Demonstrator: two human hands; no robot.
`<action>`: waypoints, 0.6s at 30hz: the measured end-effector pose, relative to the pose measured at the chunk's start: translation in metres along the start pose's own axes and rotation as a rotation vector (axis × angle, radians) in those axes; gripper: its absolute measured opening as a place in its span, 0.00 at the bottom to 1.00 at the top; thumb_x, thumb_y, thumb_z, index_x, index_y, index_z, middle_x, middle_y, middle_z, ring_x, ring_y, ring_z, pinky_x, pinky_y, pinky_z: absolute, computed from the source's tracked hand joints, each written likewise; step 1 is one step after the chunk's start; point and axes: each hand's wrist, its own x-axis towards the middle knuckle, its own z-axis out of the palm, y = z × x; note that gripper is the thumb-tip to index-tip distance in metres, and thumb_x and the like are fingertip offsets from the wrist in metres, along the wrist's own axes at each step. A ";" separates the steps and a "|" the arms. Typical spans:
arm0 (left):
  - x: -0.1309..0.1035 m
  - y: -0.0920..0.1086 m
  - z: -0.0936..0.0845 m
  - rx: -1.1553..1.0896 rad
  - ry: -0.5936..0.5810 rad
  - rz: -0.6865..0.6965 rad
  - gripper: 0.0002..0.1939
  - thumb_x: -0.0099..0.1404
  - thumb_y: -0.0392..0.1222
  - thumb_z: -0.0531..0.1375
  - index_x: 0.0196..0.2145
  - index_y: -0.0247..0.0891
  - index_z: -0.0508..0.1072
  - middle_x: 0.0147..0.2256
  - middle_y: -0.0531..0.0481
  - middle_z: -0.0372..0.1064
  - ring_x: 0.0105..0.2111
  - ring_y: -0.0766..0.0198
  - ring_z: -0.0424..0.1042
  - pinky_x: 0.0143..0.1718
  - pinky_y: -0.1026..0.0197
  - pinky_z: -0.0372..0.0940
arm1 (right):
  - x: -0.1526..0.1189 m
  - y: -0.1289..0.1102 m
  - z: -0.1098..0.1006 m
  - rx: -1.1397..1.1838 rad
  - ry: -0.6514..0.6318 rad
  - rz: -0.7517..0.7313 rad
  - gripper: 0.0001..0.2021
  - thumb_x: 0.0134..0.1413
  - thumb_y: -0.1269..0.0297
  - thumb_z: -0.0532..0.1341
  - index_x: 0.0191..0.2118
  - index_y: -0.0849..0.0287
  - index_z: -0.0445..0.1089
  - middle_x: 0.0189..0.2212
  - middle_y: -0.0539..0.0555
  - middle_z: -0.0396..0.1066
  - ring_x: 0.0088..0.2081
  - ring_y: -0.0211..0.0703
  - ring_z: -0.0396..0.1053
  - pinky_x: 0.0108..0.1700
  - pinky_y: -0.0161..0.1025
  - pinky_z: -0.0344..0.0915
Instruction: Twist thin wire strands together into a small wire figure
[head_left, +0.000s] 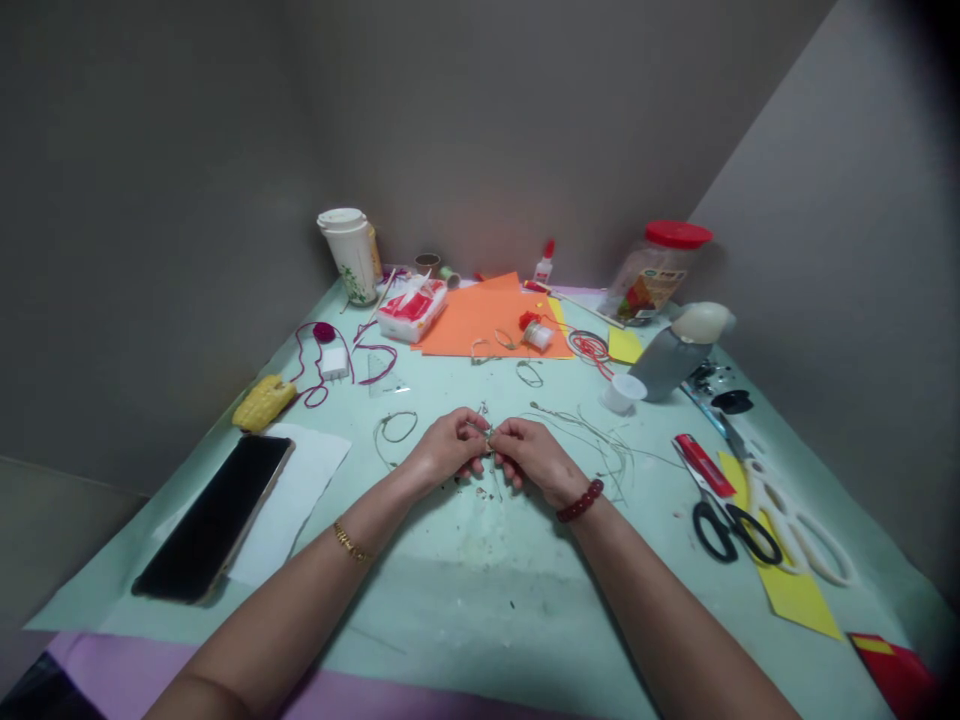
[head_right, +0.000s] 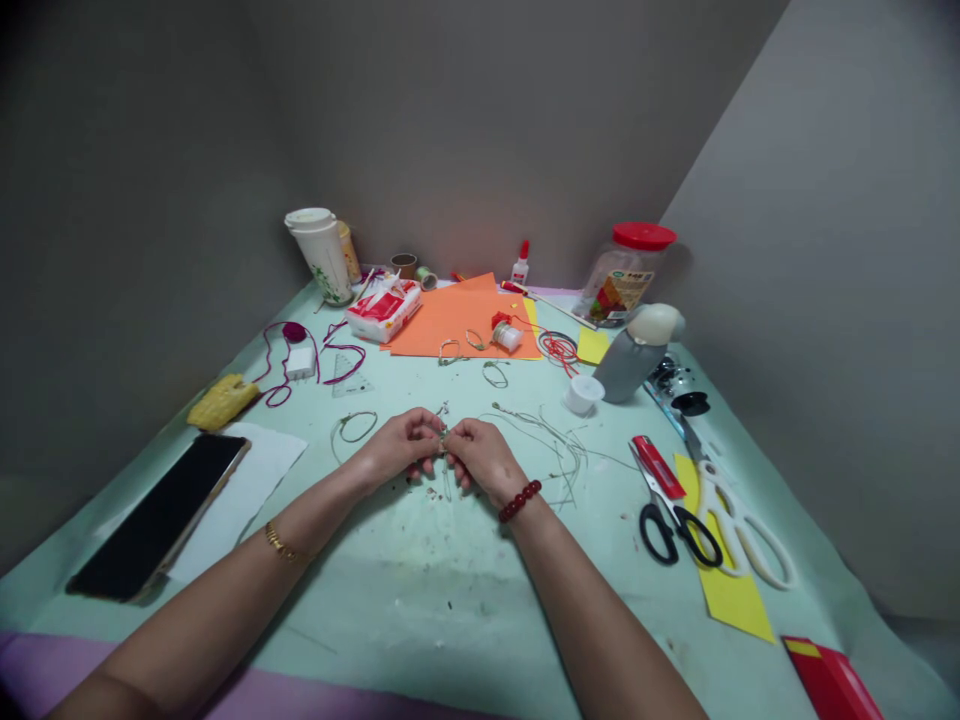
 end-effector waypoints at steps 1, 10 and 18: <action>0.001 -0.002 0.001 0.019 0.005 0.001 0.11 0.58 0.40 0.60 0.39 0.37 0.64 0.25 0.53 0.68 0.19 0.70 0.67 0.16 0.70 0.58 | 0.000 0.000 0.001 -0.001 0.000 -0.005 0.04 0.47 0.69 0.58 0.26 0.59 0.62 0.16 0.45 0.63 0.12 0.29 0.56 0.11 0.27 0.55; 0.000 -0.010 0.004 0.177 0.127 0.031 0.08 0.59 0.39 0.58 0.35 0.38 0.62 0.18 0.56 0.67 0.15 0.70 0.65 0.16 0.70 0.58 | -0.001 -0.001 0.001 0.018 -0.004 0.010 0.04 0.47 0.70 0.58 0.25 0.59 0.61 0.16 0.45 0.63 0.13 0.28 0.55 0.12 0.26 0.53; -0.001 -0.002 0.005 0.179 0.116 0.018 0.04 0.59 0.39 0.57 0.30 0.36 0.67 0.18 0.54 0.66 0.16 0.70 0.67 0.17 0.69 0.60 | 0.000 0.000 -0.002 0.037 -0.036 0.004 0.04 0.48 0.70 0.57 0.25 0.60 0.62 0.16 0.45 0.63 0.14 0.27 0.55 0.13 0.26 0.54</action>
